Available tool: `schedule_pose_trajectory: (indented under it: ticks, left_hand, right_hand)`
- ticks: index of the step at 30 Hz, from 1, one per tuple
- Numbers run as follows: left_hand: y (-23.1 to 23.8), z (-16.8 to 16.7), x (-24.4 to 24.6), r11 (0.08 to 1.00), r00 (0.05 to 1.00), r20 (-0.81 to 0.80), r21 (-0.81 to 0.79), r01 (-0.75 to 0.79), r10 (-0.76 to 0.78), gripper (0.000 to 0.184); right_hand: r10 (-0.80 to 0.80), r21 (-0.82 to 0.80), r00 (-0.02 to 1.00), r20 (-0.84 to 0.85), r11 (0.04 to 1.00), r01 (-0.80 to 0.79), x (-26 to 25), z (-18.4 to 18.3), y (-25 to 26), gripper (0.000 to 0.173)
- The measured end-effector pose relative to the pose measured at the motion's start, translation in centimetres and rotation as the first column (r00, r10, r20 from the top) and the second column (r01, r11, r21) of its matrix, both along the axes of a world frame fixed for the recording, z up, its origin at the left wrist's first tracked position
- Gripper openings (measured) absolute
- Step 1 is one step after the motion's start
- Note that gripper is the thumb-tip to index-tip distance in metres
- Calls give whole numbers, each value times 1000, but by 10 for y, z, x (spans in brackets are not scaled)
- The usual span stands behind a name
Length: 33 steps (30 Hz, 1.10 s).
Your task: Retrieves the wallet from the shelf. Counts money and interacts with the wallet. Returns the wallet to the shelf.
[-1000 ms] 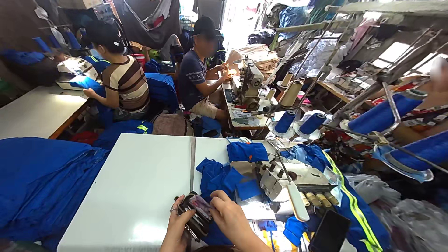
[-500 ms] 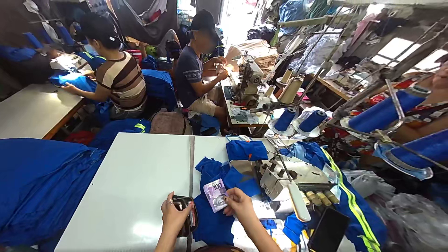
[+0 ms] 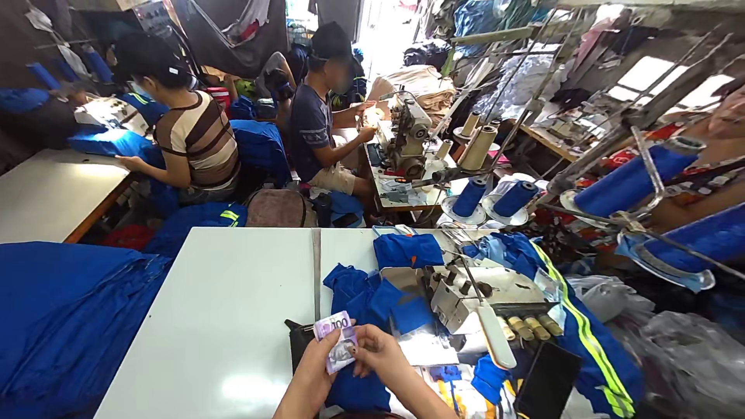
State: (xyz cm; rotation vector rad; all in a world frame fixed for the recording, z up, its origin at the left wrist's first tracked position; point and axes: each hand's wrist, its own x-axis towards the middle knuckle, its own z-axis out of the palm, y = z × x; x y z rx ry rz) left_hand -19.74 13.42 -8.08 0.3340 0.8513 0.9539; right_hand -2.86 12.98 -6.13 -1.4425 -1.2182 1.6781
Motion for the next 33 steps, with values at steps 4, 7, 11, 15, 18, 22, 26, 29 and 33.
schedule_pose_trajectory:
  ticks: [4, 7, 11, 15, 18, 22, 26, 29, 33]
  left_hand:
    - [7, -10, -22, 985, 982, -79, 9, -170, 170, 36]
    - [4, -12, -36, 979, 954, -245, -61, -194, 174, 28]
    - [-7, -33, -36, 970, 885, -449, -137, -202, 121, 45]
    - [-20, -37, -25, 972, 873, -486, -187, -140, 32, 50]
    - [-22, -38, -19, 975, 889, -458, -188, -117, 18, 49]
    - [-17, -29, -13, 984, 918, -396, -153, -86, 19, 47]
    - [-18, -21, -11, 989, 968, -251, -139, -57, 21, 36]
    - [-14, -22, -19, 978, 993, -52, -171, -118, 110, 37]
    - [-12, -26, -23, 946, 955, -139, -155, -284, 264, 29]
  right_hand:
    - [46, 11, 983, 178, 999, -48, 8, -7, 5, 23]
    - [19, -47, 983, 180, 999, -11, 12, -12, 9, 20]
    - [100, -105, 978, 183, 991, -82, 8, -21, 10, 20]
    - [170, -93, 968, 186, 984, -154, 8, -26, 10, 24]
    - [192, -71, 965, 180, 981, -182, 7, -25, 10, 33]
    - [191, 7, 954, 233, 980, -198, 6, -28, 8, 33]
    - [103, 120, 968, 229, 984, -133, 9, -32, 9, 25]
    - [12, 126, 992, 130, 992, -28, 8, -27, 10, 18]
    - [-3, 51, 994, -111, 999, 9, -1, -15, 8, 15]
